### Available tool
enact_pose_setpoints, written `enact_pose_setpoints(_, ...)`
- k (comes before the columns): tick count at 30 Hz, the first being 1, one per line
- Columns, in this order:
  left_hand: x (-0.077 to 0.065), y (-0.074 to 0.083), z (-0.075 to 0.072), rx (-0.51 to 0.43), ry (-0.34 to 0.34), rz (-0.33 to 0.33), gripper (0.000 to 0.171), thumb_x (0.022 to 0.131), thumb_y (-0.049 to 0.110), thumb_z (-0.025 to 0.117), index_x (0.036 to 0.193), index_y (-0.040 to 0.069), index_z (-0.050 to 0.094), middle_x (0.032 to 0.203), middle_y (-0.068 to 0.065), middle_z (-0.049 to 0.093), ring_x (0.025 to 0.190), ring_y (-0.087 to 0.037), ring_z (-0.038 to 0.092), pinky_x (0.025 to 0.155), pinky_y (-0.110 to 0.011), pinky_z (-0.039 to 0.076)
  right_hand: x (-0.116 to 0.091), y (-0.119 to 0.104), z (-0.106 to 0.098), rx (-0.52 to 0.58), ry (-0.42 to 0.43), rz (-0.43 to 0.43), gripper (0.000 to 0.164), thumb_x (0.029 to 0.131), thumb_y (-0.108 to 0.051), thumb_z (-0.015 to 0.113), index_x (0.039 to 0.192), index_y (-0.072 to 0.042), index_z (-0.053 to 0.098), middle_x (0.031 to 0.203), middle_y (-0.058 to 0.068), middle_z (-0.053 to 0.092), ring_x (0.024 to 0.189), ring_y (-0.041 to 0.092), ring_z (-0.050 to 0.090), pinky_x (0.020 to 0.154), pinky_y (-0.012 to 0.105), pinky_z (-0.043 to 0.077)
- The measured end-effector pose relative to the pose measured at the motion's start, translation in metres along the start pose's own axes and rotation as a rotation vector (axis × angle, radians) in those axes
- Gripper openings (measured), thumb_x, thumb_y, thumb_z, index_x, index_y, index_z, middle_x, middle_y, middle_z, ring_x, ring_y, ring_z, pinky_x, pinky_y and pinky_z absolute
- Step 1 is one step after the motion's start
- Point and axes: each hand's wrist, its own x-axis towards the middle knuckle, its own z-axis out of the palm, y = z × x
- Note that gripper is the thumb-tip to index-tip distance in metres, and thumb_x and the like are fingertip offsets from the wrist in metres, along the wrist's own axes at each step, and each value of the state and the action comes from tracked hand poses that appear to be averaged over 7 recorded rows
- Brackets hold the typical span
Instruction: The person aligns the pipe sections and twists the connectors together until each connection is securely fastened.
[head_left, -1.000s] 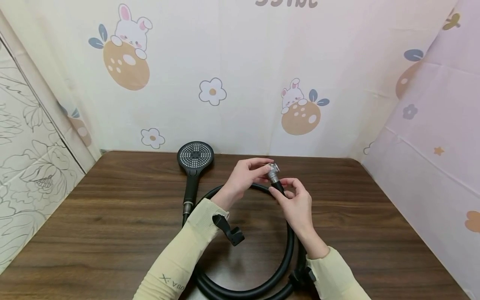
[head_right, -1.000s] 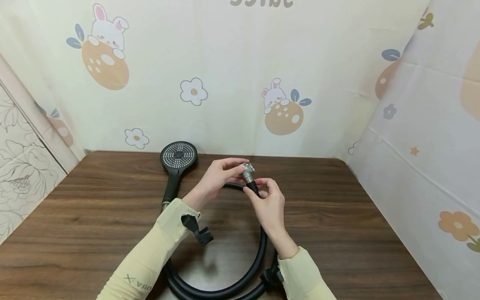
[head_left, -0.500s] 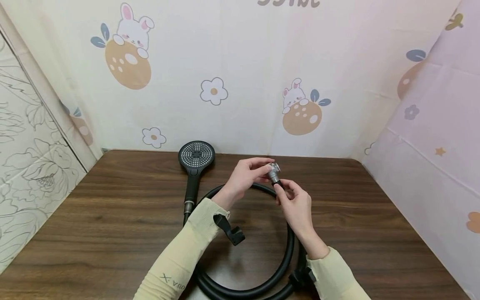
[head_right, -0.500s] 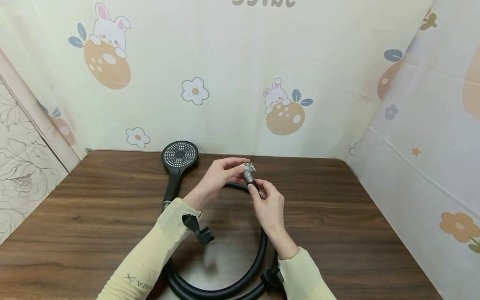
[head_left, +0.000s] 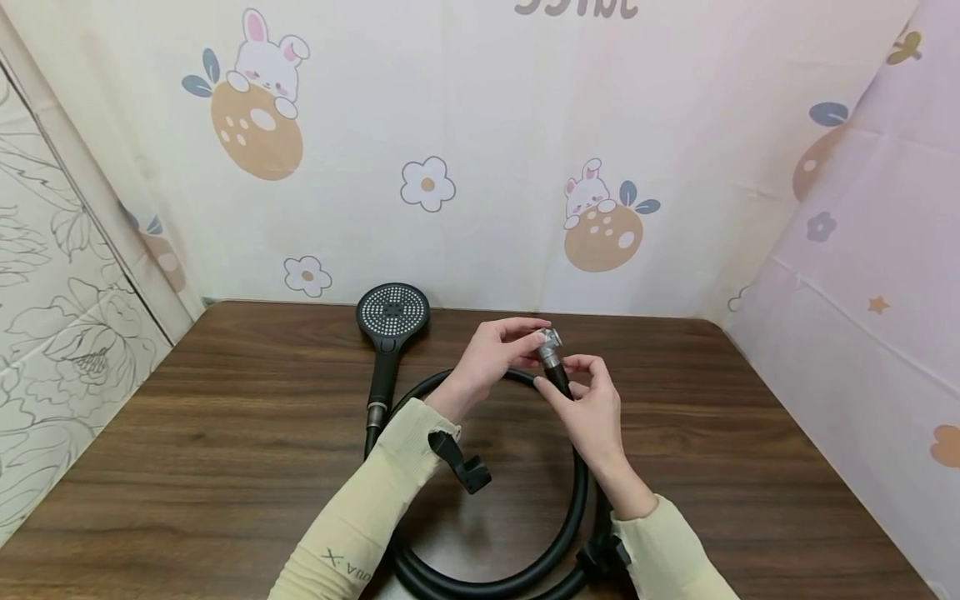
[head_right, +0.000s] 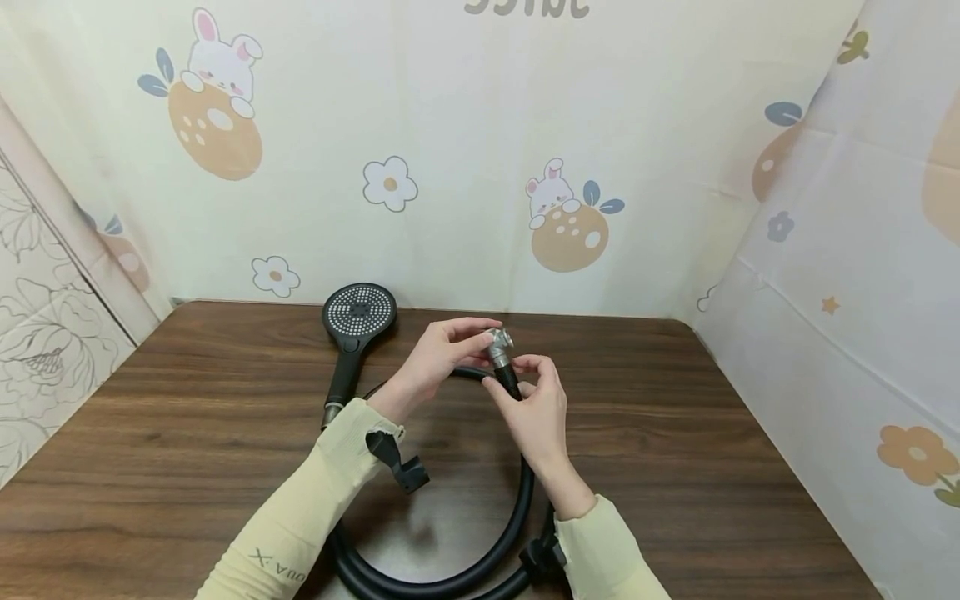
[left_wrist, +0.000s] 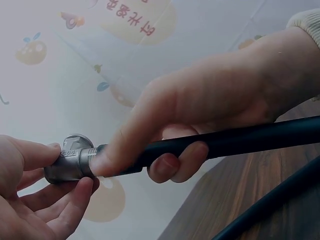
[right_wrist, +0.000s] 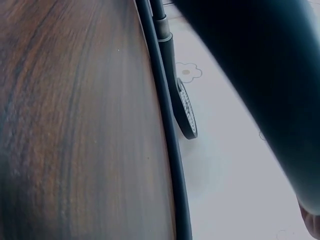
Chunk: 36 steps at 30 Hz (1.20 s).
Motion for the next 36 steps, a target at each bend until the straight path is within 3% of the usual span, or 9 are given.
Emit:
enact_pose_setpoints(10, 0.001, 0.002, -0.001, -0.005, -0.002, -0.013, 0.029, 0.09, 0.016, 0.058, 0.117, 0.006, 0.061, 0.109, -0.014, 0.062, 0.083, -0.014, 0.064, 0.074, -0.031, 0.054, 0.001, -0.002, 0.002, 0.049, 0.067, 0.003, 0.032, 0.078, -0.016, 0.072, 0.099, -0.003, 0.054, 0.096, 0.013, 0.06, 0.062, -0.001, 0.062, 0.052, 0.019, 0.05)
enact_pose_setpoints(17, 0.001, 0.004, -0.001, -0.007, -0.009, -0.031, 0.03, 0.09, 0.015, 0.057, 0.119, 0.005, 0.059, 0.113, -0.017, 0.06, 0.082, -0.013, 0.063, 0.077, -0.034, 0.054, 0.001, -0.002, 0.002, 0.061, 0.049, -0.012, 0.027, 0.082, -0.017, 0.068, 0.101, -0.001, 0.056, 0.091, 0.015, 0.06, 0.056, 0.001, 0.059, 0.048, 0.019, 0.047)
enact_pose_setpoints(28, -0.013, 0.026, 0.006, 0.024, -0.012, 0.003, 0.029, 0.091, 0.006, 0.053, 0.119, -0.003, 0.057, 0.113, -0.022, 0.059, 0.082, -0.015, 0.062, 0.082, -0.043, 0.05, 0.0, -0.001, 0.001, -0.083, 0.042, -0.099, 0.022, 0.091, -0.026, 0.055, 0.097, -0.006, 0.064, 0.059, 0.008, 0.057, 0.044, 0.007, 0.044, 0.04, 0.021, 0.033)
enact_pose_setpoints(33, -0.014, 0.026, 0.005, 0.012, -0.01, -0.005, 0.03, 0.091, 0.007, 0.053, 0.119, -0.003, 0.056, 0.113, -0.022, 0.058, 0.082, -0.014, 0.062, 0.084, -0.045, 0.049, 0.0, 0.0, 0.001, -0.025, 0.029, -0.065, 0.025, 0.09, -0.03, 0.056, 0.098, -0.007, 0.064, 0.061, 0.014, 0.057, 0.043, 0.011, 0.048, 0.038, 0.022, 0.037)
enact_pose_setpoints(36, -0.014, 0.025, 0.004, 0.011, -0.01, -0.013, 0.03, 0.092, 0.008, 0.053, 0.119, -0.002, 0.057, 0.113, -0.022, 0.059, 0.082, -0.014, 0.063, 0.082, -0.043, 0.051, 0.0, 0.0, 0.001, 0.015, 0.015, -0.048, 0.027, 0.089, -0.03, 0.059, 0.105, -0.009, 0.06, 0.076, 0.014, 0.06, 0.046, 0.012, 0.052, 0.04, 0.022, 0.041)
